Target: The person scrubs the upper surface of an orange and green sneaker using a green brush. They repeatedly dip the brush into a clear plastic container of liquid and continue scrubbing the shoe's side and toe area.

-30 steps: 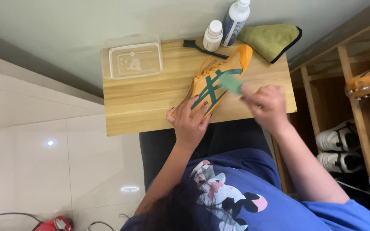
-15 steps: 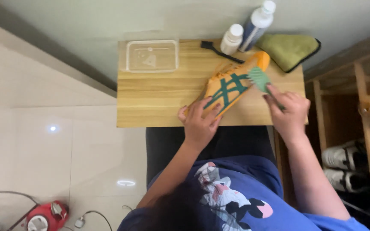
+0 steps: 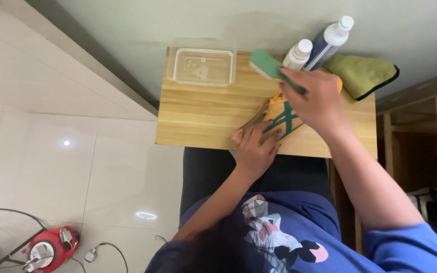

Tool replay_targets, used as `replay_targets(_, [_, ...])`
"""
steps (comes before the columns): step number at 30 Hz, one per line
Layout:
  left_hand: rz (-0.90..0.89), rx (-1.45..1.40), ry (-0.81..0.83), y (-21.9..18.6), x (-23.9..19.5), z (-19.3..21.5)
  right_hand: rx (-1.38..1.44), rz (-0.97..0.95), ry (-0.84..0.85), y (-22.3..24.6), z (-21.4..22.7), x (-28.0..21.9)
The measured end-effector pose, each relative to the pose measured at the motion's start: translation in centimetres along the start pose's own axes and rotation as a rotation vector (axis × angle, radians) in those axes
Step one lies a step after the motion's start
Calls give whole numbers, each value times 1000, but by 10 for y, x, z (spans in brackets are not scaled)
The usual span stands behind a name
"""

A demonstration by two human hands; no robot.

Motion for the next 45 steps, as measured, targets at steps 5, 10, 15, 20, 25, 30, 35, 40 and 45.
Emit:
replay_targets(5, [-13, -49, -11, -3, 7, 8, -181, 23, 172, -16, -84, 47])
replay_targets(10, [-22, -43, -30, -7, 20, 23, -347, -87, 377, -48, -143, 73])
replay_targets(15, [-16, -58, -51, -6, 22, 26, -530, -253, 536, -71, -183, 79])
replay_targets(20, [2, -73, -30, -4, 18, 25, -595, -306, 622, -55, -208, 86])
replay_targets(25, [7, -75, -13, -2, 25, 30, -633, -280, 750, -12, -205, 90])
replay_targets(30, [9, -58, -44, -1, 28, 31, -589, -260, 780, -27, -201, 78])
replay_targets(35, [26, -44, -55, -2, 22, 24, -641, -283, 729, -62, -193, 86])
replay_targets(40, [30, -55, -36, -1, 30, 33, -628, -336, 727, -52, -208, 95])
replay_targets(45, [-23, -56, 24, -2, 26, 33, -508, -340, 763, -22, -223, 97])
Point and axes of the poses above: each hand's wrist, its own x-axis towards the middle knuckle, its own z-axis out of the back of the hand, y = z × x, the point moved 2 cm from there along x, towards the middle knuckle, and after that the axes turned 8 degrees about x, right-handed, at the moved point
